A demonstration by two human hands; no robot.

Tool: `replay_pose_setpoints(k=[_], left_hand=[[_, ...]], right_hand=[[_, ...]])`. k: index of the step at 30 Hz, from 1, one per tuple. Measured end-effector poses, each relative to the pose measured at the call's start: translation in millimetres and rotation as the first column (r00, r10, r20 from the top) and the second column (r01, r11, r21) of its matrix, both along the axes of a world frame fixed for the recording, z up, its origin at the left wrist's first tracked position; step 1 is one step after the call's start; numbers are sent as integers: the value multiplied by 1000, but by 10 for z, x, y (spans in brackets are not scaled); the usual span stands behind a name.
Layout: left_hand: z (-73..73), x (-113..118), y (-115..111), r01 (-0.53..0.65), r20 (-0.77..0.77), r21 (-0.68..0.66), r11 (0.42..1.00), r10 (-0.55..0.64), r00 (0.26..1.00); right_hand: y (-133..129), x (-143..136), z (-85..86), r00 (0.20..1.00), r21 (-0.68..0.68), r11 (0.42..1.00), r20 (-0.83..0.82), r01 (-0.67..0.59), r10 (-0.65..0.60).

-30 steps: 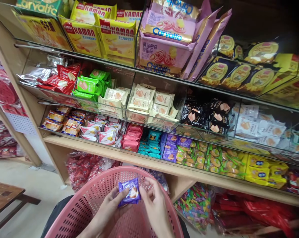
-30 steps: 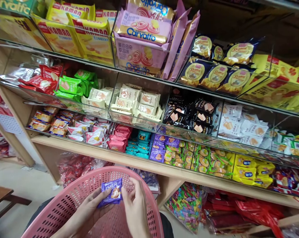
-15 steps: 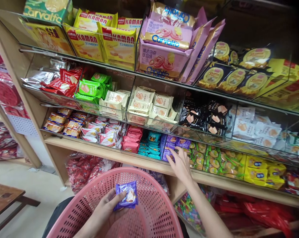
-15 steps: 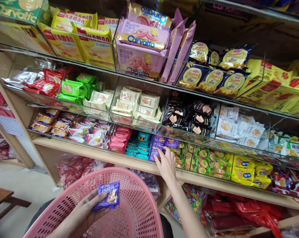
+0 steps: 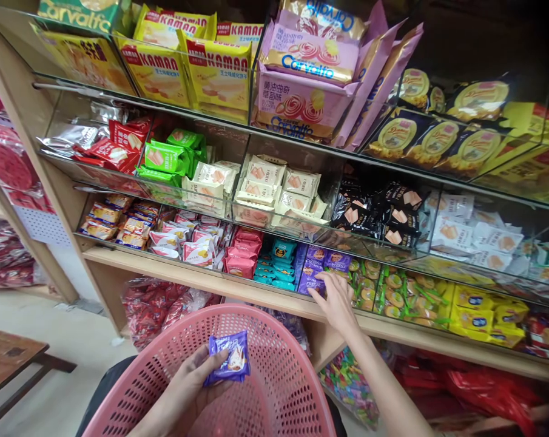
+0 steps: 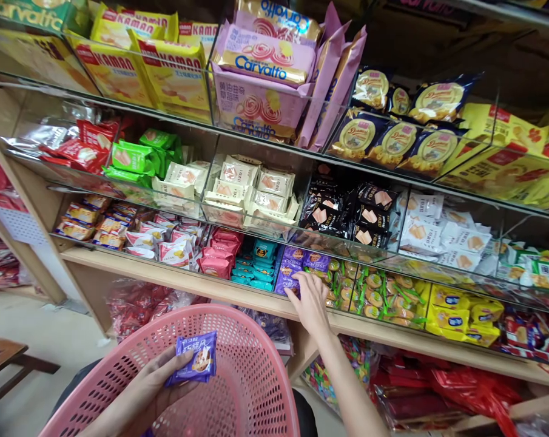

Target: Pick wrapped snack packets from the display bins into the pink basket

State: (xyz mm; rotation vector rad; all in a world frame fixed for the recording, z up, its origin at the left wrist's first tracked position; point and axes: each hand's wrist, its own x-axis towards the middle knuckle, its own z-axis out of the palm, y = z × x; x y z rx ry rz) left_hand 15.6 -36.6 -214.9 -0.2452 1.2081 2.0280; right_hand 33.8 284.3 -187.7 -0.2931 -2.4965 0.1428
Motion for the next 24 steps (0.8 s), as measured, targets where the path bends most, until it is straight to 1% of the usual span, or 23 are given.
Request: replay_pose_setpoints(k=[6,10,12,14,16,17,18,19,20,21,22,23,24], left_hand=[[-38,-10,-19,-18,3,2,1000,18,1000],[-52,-21,-27,-16,-5,30,999,16,1000],[-54,-23,-32,-16,-8,35,999,16,1000],[-52,-24,-36,-19,-11,31,999,19,1000],[-48,-27,-35,-16,-18,30,999,17,1000],[-44,-29,-33,-14,-23,31,999,15,1000],[-38,-30,-29,-14,-26,33,999,15,1000],[-29,-31,-23,-12,-27,37,999,13,1000],[-18,-30,-17,-3,-27,44,999,5,1000],[-4,-29,-11,12,-26,51,999,-10,1000],[12,-27,-6,34,-26,63,997,-32,999],[29,-25,-1,61,-28,78,995,-59,998],[46,-22,1,88,-35,98,991,-85,996]], right_hand=[[119,33,12,994,-103,991,59,-81,88],[111,80,83,992,-131,984,19,-118,121],[76,142,155,992,-146,982,-32,-124,120],[7,229,240,987,-189,972,-94,-142,126],[-116,326,316,979,-283,943,-153,-177,137],[-204,370,345,975,-353,916,-173,-192,138],[-311,407,365,973,-442,873,-184,-207,138],[-435,436,375,972,-546,808,-186,-221,141],[-574,453,375,971,-658,714,-180,-240,160],[-722,459,365,965,-765,589,-181,-260,191],[-873,454,346,953,-848,452,-182,-277,243],[-1021,439,318,935,-902,329,-177,-279,306],[-1159,416,282,914,-934,234,-174,-271,366]])
